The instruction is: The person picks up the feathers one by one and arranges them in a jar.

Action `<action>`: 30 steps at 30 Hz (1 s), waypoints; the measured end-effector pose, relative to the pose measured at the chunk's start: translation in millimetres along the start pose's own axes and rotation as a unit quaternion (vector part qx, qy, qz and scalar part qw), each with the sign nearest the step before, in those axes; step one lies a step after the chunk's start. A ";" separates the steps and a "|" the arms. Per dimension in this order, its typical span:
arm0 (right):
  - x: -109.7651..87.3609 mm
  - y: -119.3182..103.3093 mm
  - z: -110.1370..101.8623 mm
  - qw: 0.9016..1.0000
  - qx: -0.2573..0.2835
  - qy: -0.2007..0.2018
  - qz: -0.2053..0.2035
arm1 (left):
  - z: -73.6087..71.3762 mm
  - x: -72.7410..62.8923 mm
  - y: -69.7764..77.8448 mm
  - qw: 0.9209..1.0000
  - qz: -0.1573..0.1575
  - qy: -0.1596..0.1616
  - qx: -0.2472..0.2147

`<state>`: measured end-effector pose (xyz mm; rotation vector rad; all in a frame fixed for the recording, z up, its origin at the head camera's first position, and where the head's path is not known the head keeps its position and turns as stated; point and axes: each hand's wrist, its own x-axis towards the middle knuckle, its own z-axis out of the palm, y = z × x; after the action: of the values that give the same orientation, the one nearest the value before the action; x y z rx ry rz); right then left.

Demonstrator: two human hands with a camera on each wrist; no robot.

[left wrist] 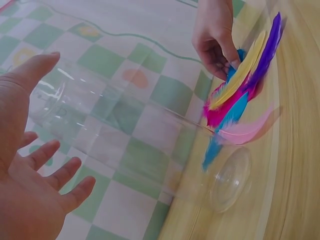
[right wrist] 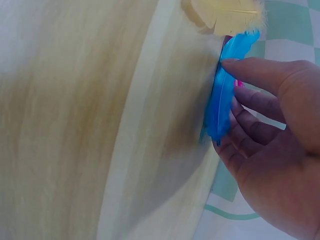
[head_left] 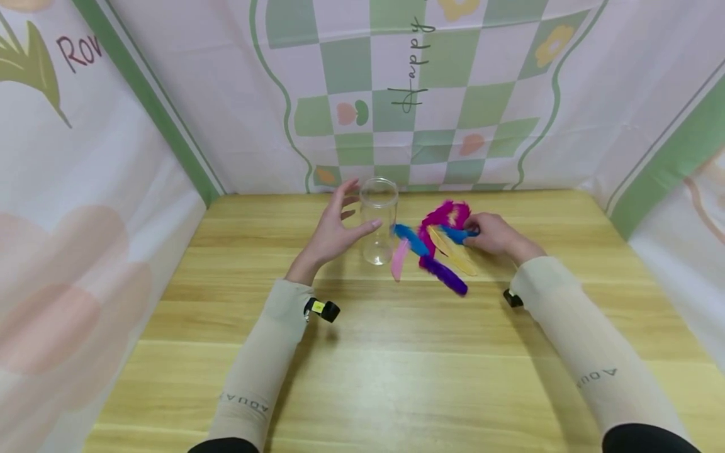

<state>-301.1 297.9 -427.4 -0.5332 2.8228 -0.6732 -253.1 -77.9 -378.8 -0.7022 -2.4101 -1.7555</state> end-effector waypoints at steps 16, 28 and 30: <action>-0.7 -1.1 2.6 1.000 -0.005 0.001 0.009 | 5.8 4.1 -0.3 1.000 -0.008 -0.005 0.008; 0.6 -3.1 -0.3 1.000 -0.014 0.010 -0.004 | 8.1 7.5 -1.6 1.000 -0.001 -0.007 0.018; 0.8 -3.7 -1.0 1.000 -0.013 0.009 -0.002 | 8.1 8.0 -1.2 1.000 -0.002 -0.008 0.022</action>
<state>-301.0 294.9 -424.9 -0.5411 2.8520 -0.6471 -259.1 -68.2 -380.1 -0.7084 -2.4539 -1.6989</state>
